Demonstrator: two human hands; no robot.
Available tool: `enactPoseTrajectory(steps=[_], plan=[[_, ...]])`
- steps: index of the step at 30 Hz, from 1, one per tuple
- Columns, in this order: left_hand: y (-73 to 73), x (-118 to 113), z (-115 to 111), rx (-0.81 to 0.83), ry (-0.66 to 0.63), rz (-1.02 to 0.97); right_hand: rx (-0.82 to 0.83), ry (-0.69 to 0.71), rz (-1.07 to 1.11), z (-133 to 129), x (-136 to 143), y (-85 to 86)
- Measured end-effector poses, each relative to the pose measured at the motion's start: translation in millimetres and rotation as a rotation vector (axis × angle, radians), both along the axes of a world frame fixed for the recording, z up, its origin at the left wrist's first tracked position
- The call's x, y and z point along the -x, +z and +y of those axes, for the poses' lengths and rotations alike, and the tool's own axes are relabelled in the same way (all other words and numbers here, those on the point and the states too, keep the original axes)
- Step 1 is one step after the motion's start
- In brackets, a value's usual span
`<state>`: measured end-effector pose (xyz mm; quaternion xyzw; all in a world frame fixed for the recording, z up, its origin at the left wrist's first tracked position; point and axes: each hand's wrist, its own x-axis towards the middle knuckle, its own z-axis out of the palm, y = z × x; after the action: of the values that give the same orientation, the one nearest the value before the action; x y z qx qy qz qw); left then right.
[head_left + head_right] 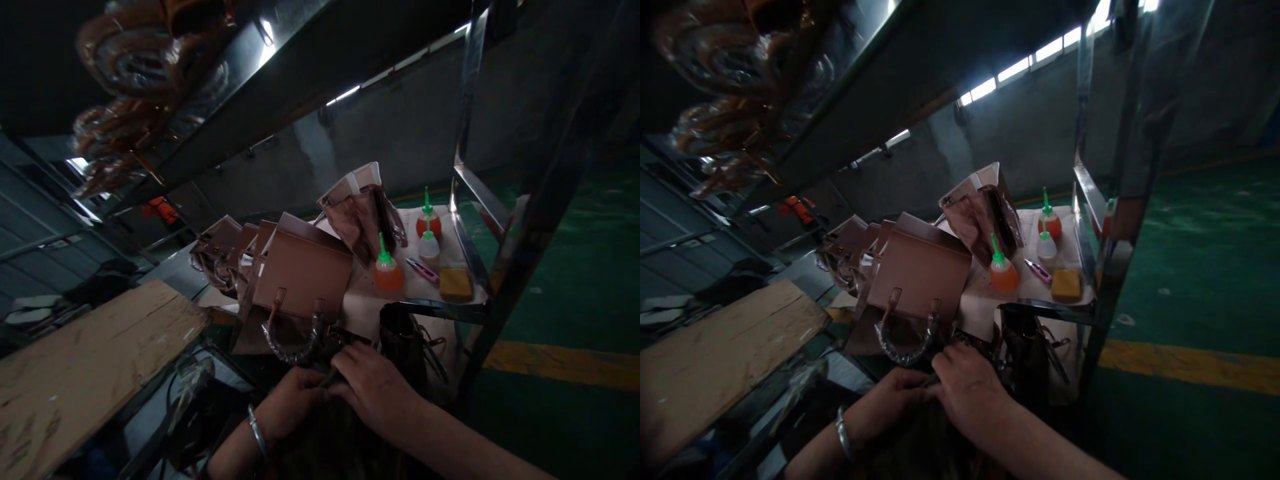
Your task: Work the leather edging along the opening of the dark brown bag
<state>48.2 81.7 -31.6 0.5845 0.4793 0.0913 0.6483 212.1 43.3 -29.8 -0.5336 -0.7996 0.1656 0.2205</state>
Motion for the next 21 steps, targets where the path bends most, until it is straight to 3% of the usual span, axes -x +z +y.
enactPoseTrajectory(steps=[3, 7, 10, 14, 18, 21], plan=[[4.5, 1.4, -6.5, -0.019, 0.013, 0.041, 0.036, -0.116, 0.004, -5.5, -12.2, -3.6], [15.5, -0.9, -19.5, -0.063, 0.005, 0.12, 0.386, -0.158, 0.072, -14.9, -29.8, -13.4], [25.5, -2.1, -30.2, -0.2, -0.049, 0.211, 0.499, -0.102, 0.056, -22.8, -39.8, -19.5], [44.2, 0.9, -45.1, -0.386, -0.141, 0.328, 0.407, -0.012, -0.041, -34.9, -44.7, -14.5], [69.0, 9.2, -61.8, -0.357, -0.232, 0.341, 0.446, 0.149, -0.098, -50.7, -47.2, 6.5], [76.6, 15.2, -72.0, -0.265, -0.295, 0.3, 0.477, 0.299, -0.095, -59.8, -51.4, 20.6]])
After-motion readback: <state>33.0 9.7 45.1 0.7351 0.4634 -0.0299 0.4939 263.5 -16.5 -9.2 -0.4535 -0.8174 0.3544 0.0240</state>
